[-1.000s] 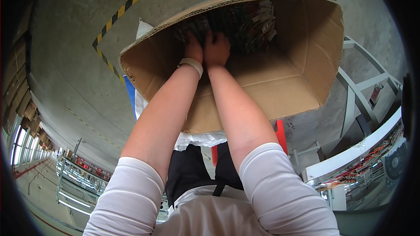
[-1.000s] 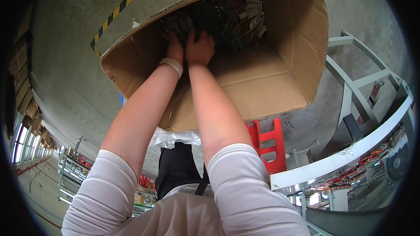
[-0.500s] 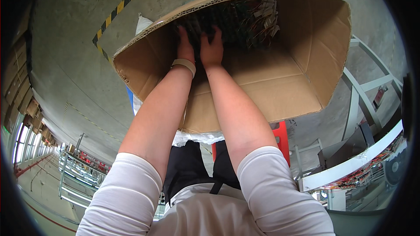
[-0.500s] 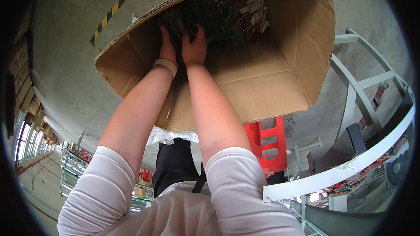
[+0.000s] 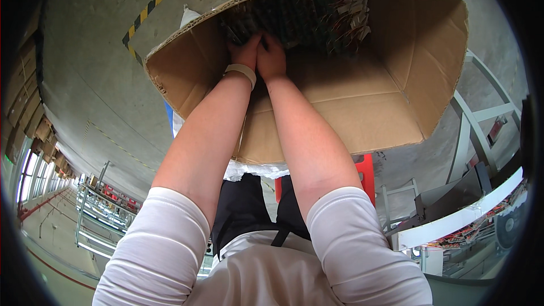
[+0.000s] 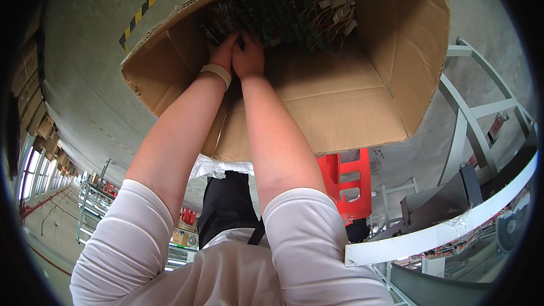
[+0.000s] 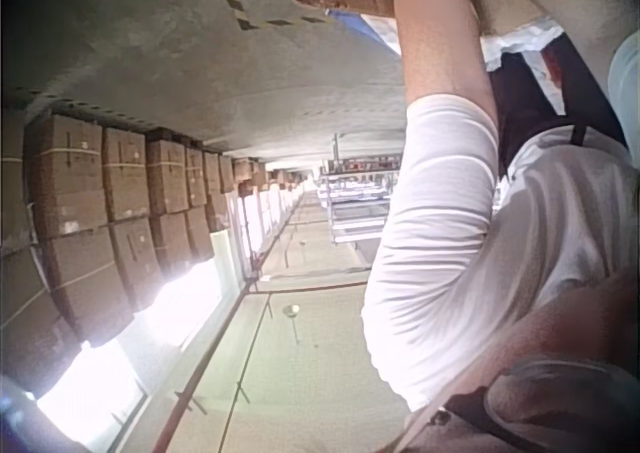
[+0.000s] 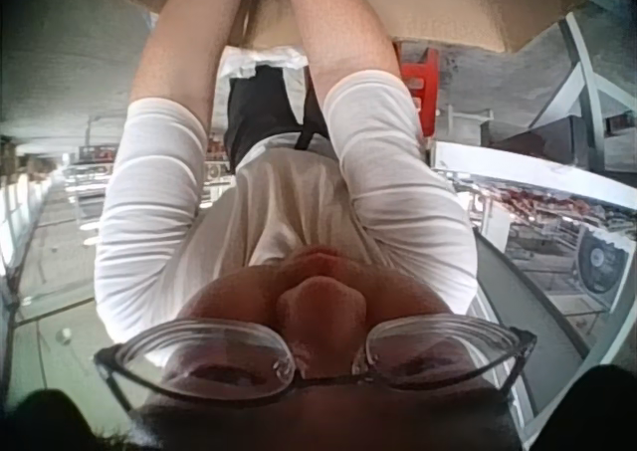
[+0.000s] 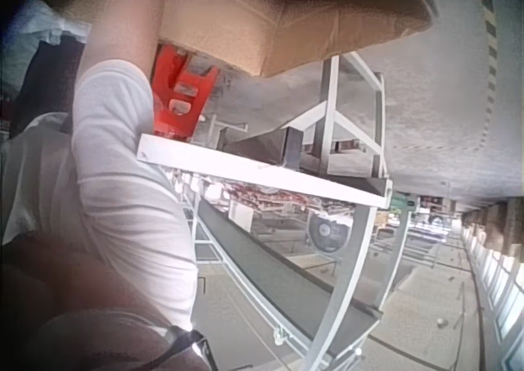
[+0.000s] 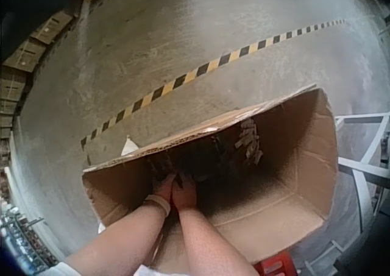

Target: Assemble small LED light components and place them into a storage box.

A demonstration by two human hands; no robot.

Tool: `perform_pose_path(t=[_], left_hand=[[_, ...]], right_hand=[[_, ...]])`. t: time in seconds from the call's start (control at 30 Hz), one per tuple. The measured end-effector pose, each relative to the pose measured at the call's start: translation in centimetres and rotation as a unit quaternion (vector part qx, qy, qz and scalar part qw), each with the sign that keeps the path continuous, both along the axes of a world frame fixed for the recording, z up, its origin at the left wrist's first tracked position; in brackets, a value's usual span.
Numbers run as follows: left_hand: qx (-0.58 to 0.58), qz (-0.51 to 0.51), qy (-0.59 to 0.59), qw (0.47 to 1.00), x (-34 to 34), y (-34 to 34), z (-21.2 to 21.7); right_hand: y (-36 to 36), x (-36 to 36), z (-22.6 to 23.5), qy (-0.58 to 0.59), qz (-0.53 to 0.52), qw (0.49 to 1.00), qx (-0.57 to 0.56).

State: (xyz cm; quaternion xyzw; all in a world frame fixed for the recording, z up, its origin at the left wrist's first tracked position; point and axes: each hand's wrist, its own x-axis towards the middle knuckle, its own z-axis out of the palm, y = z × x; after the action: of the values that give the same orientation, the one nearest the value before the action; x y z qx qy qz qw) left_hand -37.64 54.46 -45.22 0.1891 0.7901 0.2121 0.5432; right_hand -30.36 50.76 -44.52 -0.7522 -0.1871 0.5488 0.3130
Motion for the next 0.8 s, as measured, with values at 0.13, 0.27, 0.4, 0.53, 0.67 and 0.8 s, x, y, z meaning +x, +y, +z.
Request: perform_pose_path(t=[0.13, 0.27, 0.4, 0.53, 0.67, 0.8], left_hand=[[0.007, 0.07, -0.068, 0.995, 0.2, -0.1, 0.3], [0.012, 0.054, -0.031, 0.998, 0.1, 0.1, 0.1], [0.004, 0.019, -0.007, 1.0, 1.0, 0.3, 0.8], [0.02, 0.061, -0.023, 0.998, 0.6, 0.1, 0.7], [0.048, 0.052, -0.021, 0.997, 0.3, -0.2, 0.5], [0.045, 0.076, -0.029, 0.996, 1.9, 0.1, 1.8]], right_hand=[[-0.3, -0.4, -0.2, -0.122, 0.038, 0.991, 0.048], [0.1, -0.4, 0.3, -0.068, 0.004, 0.997, 0.029], [-0.4, 0.4, 0.0, -0.037, 0.0, 0.999, 0.009], [-0.4, 0.4, -0.2, -0.023, 0.015, 0.999, 0.043], [-0.8, 0.4, -0.4, 0.007, 0.007, 0.998, 0.057], [-1.4, 1.1, -1.0, 0.02, -0.003, 0.998, 0.064]])
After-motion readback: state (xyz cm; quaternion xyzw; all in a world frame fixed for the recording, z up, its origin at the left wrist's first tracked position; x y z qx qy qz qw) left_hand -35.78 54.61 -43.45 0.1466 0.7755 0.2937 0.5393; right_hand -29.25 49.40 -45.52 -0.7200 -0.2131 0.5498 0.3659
